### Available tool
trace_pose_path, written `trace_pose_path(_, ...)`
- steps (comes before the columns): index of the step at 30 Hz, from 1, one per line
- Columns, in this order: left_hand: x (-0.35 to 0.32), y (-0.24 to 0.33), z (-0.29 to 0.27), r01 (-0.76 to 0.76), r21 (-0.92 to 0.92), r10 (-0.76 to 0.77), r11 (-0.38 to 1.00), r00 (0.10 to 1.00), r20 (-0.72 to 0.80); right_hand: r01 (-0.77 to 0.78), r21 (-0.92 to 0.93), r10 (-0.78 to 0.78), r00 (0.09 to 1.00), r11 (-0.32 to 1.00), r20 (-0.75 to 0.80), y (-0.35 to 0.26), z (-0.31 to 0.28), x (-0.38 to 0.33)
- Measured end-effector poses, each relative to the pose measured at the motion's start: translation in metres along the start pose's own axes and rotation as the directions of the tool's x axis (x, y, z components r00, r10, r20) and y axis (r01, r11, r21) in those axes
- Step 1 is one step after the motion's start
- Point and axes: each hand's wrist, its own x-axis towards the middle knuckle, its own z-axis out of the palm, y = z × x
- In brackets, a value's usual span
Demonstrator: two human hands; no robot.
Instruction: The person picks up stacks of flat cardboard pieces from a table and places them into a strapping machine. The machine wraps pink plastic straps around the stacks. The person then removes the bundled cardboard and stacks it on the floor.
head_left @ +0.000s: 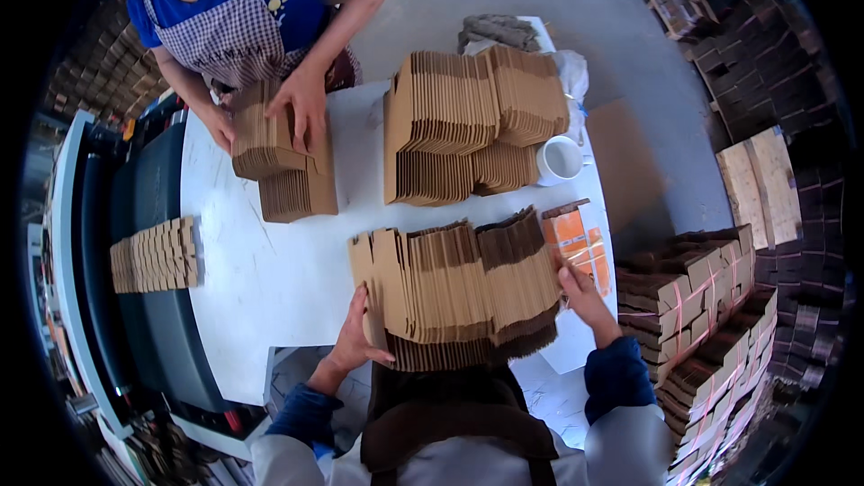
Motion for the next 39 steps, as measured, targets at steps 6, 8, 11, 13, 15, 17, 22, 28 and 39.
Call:
trace_pose_path(6,0.048,0.011,0.003,-0.254,0.318,0.211,0.913,0.964,0.164,0.365,-0.109,-0.365,0.931,0.925,0.022,0.05,0.043,0.029)
trace_pose_path(8,0.049,0.015,0.016,-0.252,0.335,0.222,0.908,0.967,0.125,0.333,-0.103,-0.334,0.943,0.937,0.003,0.041,0.056,0.028)
trace_pose_path(11,0.057,0.019,0.035,-0.304,0.302,0.284,0.904,0.953,0.107,0.224,-0.16,-0.232,0.972,0.961,-0.033,0.064,0.052,0.033)
trace_pose_path(13,0.058,0.049,0.038,-0.266,0.131,0.267,0.955,0.964,0.012,0.227,-0.014,-0.228,0.969,0.974,-0.091,0.155,0.033,0.026)
trace_pose_path(15,0.047,0.055,0.034,-0.217,0.093,0.219,0.972,0.976,-0.009,0.136,-0.024,-0.133,0.988,0.99,0.084,0.047,0.056,0.024)
trace_pose_path(17,0.03,0.053,0.027,-0.219,0.113,0.227,0.969,0.972,-0.06,0.095,-0.116,-0.08,0.988,0.989,0.129,0.039,0.064,0.02)
trace_pose_path(22,-0.059,0.049,-0.008,-0.197,0.096,0.217,0.976,0.925,-0.312,0.197,-0.084,-0.157,0.924,0.977,0.349,0.037,0.106,0.052)
trace_pose_path(28,-0.265,0.086,-0.044,-0.149,-0.038,0.063,0.988,0.614,-0.787,0.117,0.02,-0.098,0.716,0.993,0.691,-0.024,0.293,0.027)
trace_pose_path(39,-0.562,0.063,0.063,-0.063,-0.377,-0.372,0.924,-0.371,-0.851,0.615,-0.156,0.323,-0.17,0.773,0.931,-0.1,0.722,-0.252)
